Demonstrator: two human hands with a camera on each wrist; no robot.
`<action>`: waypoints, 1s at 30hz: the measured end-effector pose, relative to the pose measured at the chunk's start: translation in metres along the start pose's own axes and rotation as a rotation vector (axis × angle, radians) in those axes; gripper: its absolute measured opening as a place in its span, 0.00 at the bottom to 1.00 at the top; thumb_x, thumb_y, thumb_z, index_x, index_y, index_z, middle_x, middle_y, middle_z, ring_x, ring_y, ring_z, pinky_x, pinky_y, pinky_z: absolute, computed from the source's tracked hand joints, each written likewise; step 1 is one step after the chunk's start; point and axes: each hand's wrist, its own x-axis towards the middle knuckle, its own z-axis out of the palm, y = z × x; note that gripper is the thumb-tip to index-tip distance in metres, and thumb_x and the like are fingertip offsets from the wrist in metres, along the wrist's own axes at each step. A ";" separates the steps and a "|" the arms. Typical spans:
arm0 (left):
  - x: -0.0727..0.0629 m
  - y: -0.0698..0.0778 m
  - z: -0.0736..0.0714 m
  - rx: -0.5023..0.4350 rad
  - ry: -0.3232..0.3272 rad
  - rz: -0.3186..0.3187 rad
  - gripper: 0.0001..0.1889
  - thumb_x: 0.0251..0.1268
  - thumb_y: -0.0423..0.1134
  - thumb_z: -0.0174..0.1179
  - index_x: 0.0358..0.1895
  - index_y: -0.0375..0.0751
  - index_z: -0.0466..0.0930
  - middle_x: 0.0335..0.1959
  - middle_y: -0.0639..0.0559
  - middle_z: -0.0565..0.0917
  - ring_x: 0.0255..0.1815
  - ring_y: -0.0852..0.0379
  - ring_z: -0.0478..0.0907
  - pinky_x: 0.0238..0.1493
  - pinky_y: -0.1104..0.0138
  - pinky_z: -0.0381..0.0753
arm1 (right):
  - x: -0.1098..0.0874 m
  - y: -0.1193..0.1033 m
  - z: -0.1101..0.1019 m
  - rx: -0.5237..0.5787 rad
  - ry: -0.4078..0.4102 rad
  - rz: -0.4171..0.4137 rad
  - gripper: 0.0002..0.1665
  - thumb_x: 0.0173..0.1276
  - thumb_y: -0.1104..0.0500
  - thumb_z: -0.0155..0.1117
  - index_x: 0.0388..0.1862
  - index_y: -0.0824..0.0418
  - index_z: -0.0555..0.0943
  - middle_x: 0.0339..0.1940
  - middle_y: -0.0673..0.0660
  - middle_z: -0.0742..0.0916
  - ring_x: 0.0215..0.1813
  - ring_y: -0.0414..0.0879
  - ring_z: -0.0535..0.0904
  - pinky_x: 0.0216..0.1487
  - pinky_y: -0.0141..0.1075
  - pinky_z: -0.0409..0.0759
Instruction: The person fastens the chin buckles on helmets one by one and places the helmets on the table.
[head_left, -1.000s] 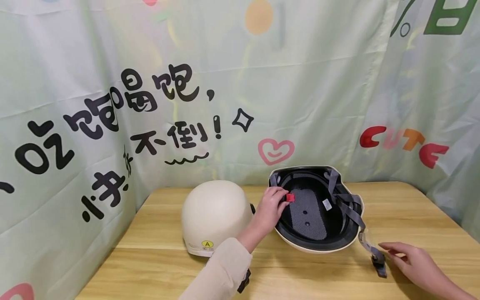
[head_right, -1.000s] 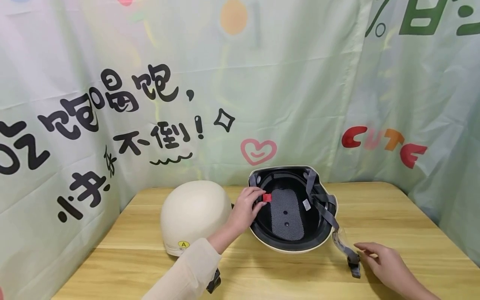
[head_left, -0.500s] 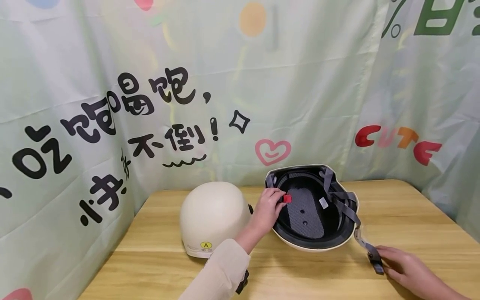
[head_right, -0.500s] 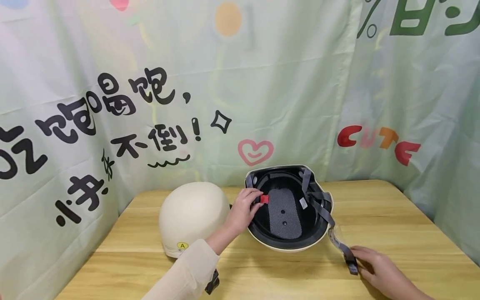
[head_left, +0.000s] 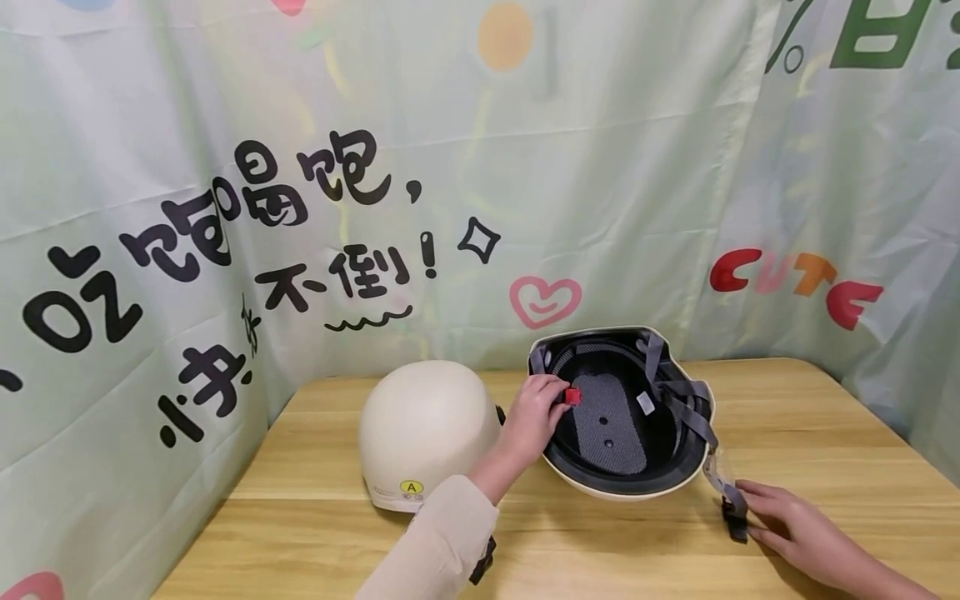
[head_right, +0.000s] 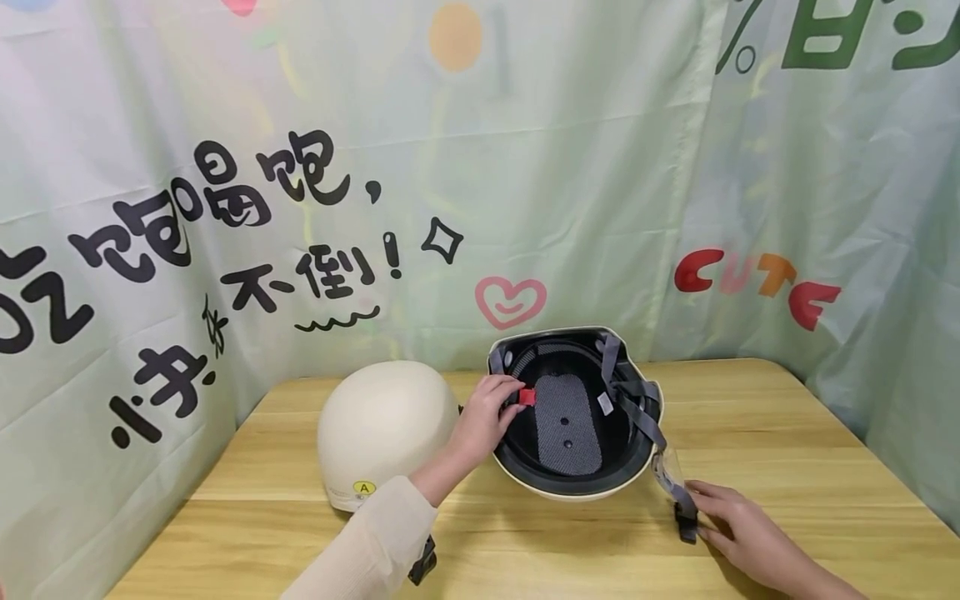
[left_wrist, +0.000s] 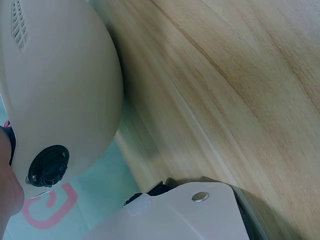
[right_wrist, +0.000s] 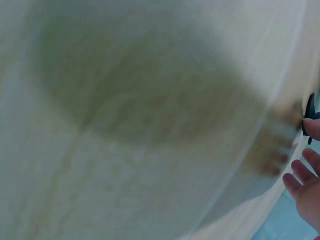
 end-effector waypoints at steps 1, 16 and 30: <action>0.000 0.000 0.000 -0.002 0.000 -0.003 0.12 0.56 0.35 0.64 0.45 0.38 0.82 0.43 0.49 0.81 0.48 0.54 0.76 0.55 0.69 0.76 | 0.000 0.001 0.000 0.006 0.001 -0.022 0.25 0.40 0.65 0.76 0.42 0.53 0.85 0.47 0.41 0.80 0.50 0.16 0.65 0.41 0.08 0.61; 0.000 -0.002 0.001 -0.016 0.024 0.005 0.12 0.55 0.33 0.65 0.44 0.37 0.82 0.42 0.49 0.82 0.48 0.53 0.77 0.54 0.68 0.76 | 0.006 -0.012 -0.003 -0.054 0.002 0.072 0.17 0.39 0.59 0.78 0.30 0.55 0.81 0.33 0.50 0.81 0.38 0.27 0.70 0.32 0.21 0.70; 0.000 -0.003 0.002 -0.041 0.025 0.007 0.12 0.56 0.34 0.64 0.44 0.36 0.82 0.42 0.49 0.82 0.48 0.53 0.77 0.54 0.68 0.76 | 0.019 -0.027 -0.032 0.135 0.055 0.007 0.16 0.41 0.66 0.75 0.28 0.53 0.79 0.29 0.31 0.78 0.32 0.22 0.70 0.28 0.16 0.67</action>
